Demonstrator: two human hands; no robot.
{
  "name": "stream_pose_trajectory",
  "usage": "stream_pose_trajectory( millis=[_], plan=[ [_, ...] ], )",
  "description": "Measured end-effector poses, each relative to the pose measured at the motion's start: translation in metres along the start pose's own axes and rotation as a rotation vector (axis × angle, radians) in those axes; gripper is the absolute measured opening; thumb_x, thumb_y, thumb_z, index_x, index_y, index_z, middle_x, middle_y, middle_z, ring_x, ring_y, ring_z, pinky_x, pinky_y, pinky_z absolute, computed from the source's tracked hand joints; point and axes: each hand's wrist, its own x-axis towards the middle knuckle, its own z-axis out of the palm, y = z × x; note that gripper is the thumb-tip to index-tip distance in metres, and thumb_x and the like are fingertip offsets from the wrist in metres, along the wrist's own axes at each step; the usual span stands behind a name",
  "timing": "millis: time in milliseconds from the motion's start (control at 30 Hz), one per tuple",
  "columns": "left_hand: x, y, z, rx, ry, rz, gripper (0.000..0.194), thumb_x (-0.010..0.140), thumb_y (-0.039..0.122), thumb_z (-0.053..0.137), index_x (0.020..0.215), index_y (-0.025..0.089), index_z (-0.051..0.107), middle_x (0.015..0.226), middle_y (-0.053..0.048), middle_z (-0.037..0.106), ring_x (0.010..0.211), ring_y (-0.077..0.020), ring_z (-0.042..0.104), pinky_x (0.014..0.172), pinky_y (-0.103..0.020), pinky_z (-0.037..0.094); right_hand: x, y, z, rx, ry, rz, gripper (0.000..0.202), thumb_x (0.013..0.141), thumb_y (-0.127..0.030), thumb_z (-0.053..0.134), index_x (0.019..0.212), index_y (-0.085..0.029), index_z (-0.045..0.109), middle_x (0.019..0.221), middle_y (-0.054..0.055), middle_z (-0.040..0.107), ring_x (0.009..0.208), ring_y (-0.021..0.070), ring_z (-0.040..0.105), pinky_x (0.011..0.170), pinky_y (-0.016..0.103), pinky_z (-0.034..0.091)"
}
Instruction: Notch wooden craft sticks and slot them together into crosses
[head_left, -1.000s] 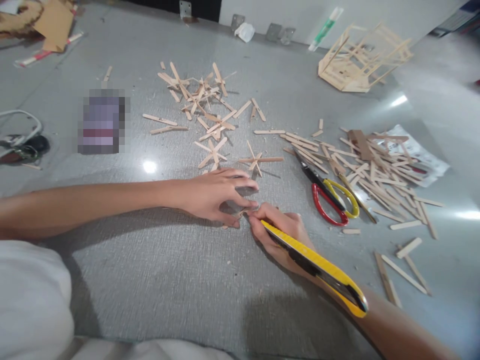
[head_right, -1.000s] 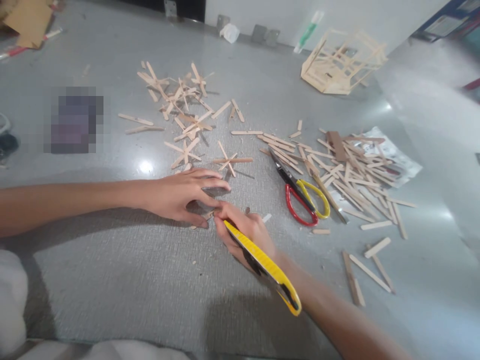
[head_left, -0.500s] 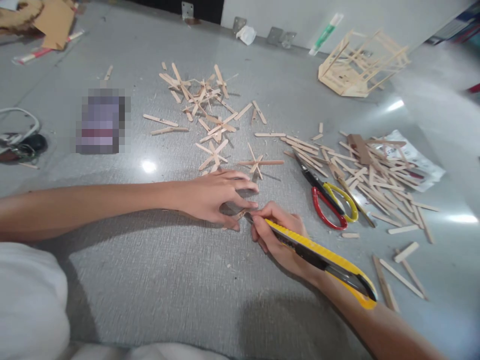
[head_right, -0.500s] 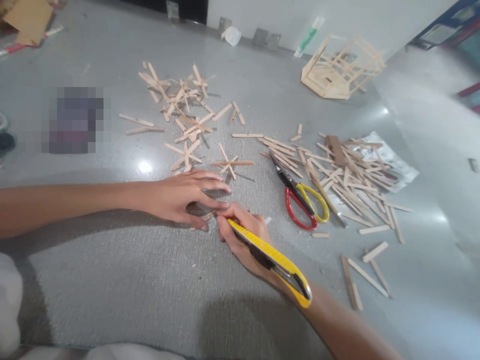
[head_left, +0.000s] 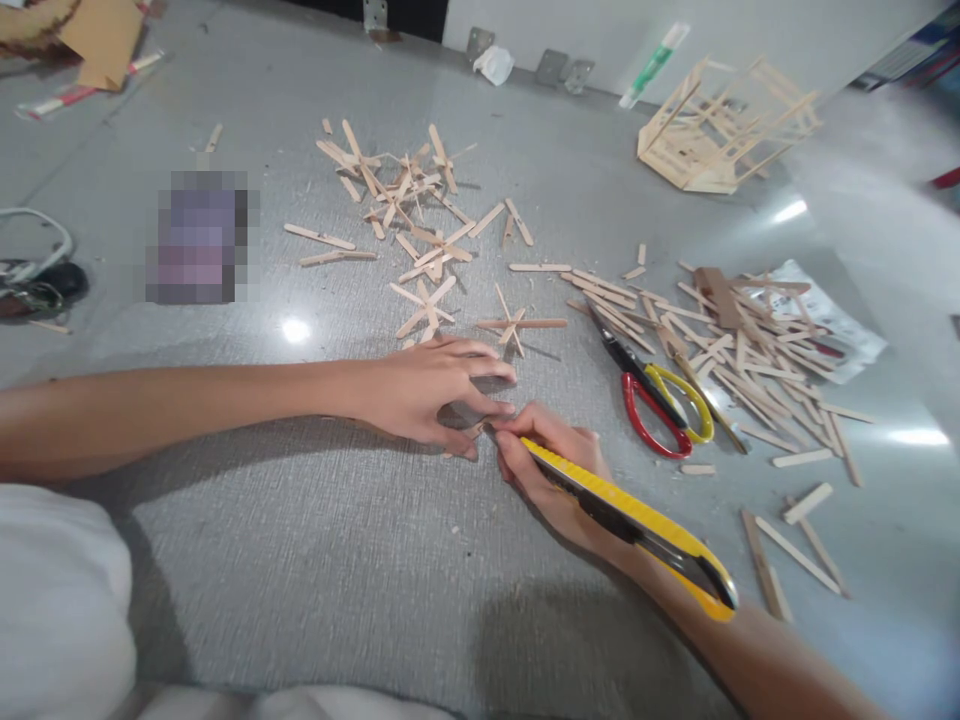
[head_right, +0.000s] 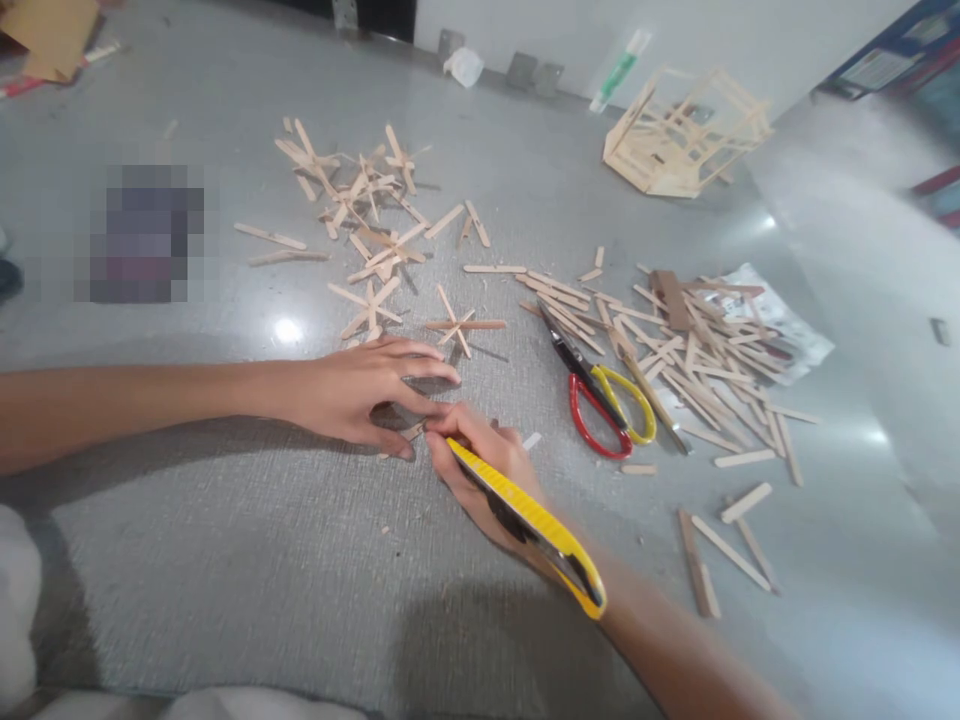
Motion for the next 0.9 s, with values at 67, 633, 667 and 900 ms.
stream_pose_trajectory(
  millis=[67,633,667,900],
  plan=[
    [0.0,0.0,0.0,-0.009,0.006,0.005,0.036,0.092,0.042,0.074,0.125,0.029,0.074,0.154,-0.013,0.053,0.148,-0.0381,0.039,0.116,-0.057,0.036,0.001,-0.003,-0.001,-0.063,-0.001,-0.048,0.021,0.101,-0.028,0.056,0.081,-0.023,0.054,0.057,-0.008,0.05,0.047,0.0079,0.042,0.052,0.023,0.038],
    [0.002,0.006,-0.004,-0.004,-0.063,-0.066,0.045,0.092,0.047,0.074,0.132,0.027,0.071,0.159,-0.014,0.047,0.15,-0.0402,0.034,0.117,-0.057,0.033,0.004,-0.011,-0.009,0.069,-0.112,0.122,0.037,0.105,-0.043,0.049,0.073,-0.024,0.049,0.054,-0.005,0.056,0.041,0.0095,0.048,0.046,0.026,0.038],
    [0.002,0.006,-0.003,0.0,-0.059,-0.068,0.045,0.091,0.047,0.074,0.132,0.028,0.071,0.159,-0.014,0.047,0.15,-0.0398,0.034,0.117,-0.057,0.033,0.004,-0.012,-0.009,0.09,-0.116,0.127,0.038,0.106,-0.044,0.049,0.073,-0.024,0.049,0.055,-0.005,0.056,0.041,0.0095,0.049,0.046,0.026,0.039],
    [0.0,0.004,0.0,-0.002,-0.009,-0.056,0.045,0.089,0.043,0.077,0.132,0.031,0.071,0.158,-0.012,0.049,0.149,-0.0389,0.037,0.117,-0.058,0.034,0.005,-0.013,-0.012,0.189,-0.138,0.17,0.04,0.105,-0.046,0.053,0.072,-0.023,0.051,0.053,-0.004,0.058,0.04,0.0094,0.05,0.044,0.026,0.04]
  ],
)
